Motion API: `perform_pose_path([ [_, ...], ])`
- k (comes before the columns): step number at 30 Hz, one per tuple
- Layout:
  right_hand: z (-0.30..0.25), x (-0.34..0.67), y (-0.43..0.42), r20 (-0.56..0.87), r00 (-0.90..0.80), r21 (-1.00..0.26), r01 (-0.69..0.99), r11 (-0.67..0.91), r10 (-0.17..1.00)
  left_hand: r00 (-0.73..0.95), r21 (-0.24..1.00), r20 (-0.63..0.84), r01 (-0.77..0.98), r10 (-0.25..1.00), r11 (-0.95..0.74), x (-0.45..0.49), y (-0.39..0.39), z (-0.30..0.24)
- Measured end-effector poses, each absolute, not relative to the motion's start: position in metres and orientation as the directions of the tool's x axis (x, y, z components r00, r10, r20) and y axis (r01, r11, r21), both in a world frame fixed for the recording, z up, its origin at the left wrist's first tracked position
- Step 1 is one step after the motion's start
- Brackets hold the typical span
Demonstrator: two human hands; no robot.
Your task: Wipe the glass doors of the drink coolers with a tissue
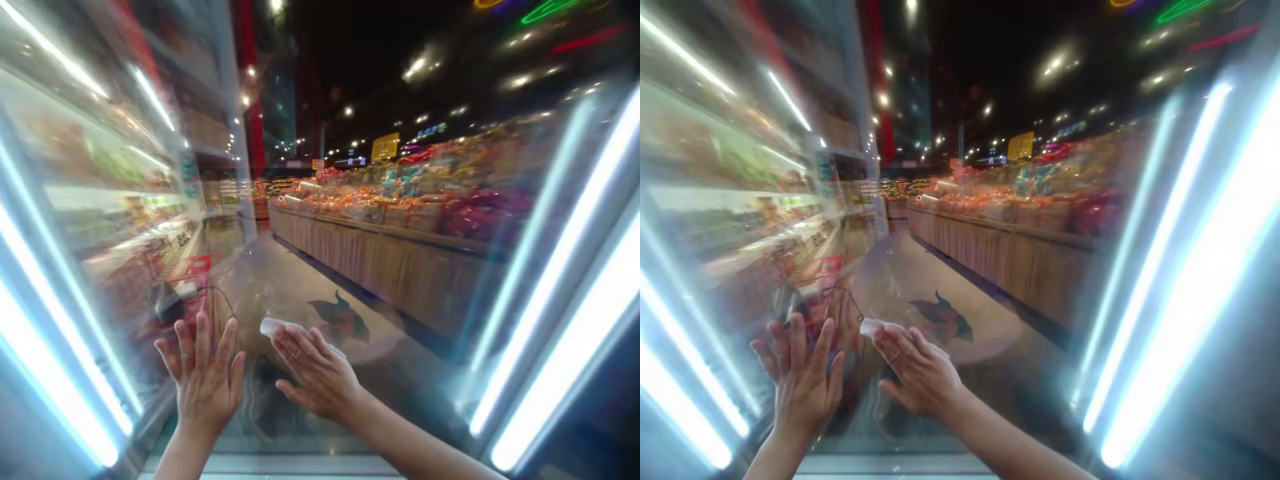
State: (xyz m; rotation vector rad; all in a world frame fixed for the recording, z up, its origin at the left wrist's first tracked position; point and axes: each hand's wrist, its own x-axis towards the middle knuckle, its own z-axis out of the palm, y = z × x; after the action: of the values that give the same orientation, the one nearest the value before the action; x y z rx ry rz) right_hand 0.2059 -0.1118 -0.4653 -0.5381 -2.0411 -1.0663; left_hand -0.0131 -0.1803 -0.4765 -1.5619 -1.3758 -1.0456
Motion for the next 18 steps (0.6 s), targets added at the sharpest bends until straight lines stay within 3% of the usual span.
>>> perform_pose_path([
  [4, -0.458, 0.172, -0.116, 0.849, -0.520, 0.402, 0.748, 0.528, 0.090, 0.040, -0.019, 0.943, 0.997, 0.330, -0.068, -0.037, -0.182, -0.488],
  [9, -0.470, 0.128, -0.117, 0.626, -0.770, 0.677, 0.461, 0.574, -0.120, 0.011, -0.001, 0.939, 1.000, 0.343, -0.030, -0.077, -0.189, -0.501],
  [14, -0.462, 0.088, -0.119, 0.730, -0.682, 0.560, 0.560, 0.610, -0.043, -0.082, 0.072, 0.944, 0.996, 0.319, 0.043, -0.112, -0.203, -0.517],
  [18, -0.479, 0.060, -0.127, 0.593, -0.793, 0.698, 0.420, 0.580, -0.138, -0.075, 0.057, 0.938, 0.996, 0.337, 0.064, -0.133, -0.212, -0.535],
])
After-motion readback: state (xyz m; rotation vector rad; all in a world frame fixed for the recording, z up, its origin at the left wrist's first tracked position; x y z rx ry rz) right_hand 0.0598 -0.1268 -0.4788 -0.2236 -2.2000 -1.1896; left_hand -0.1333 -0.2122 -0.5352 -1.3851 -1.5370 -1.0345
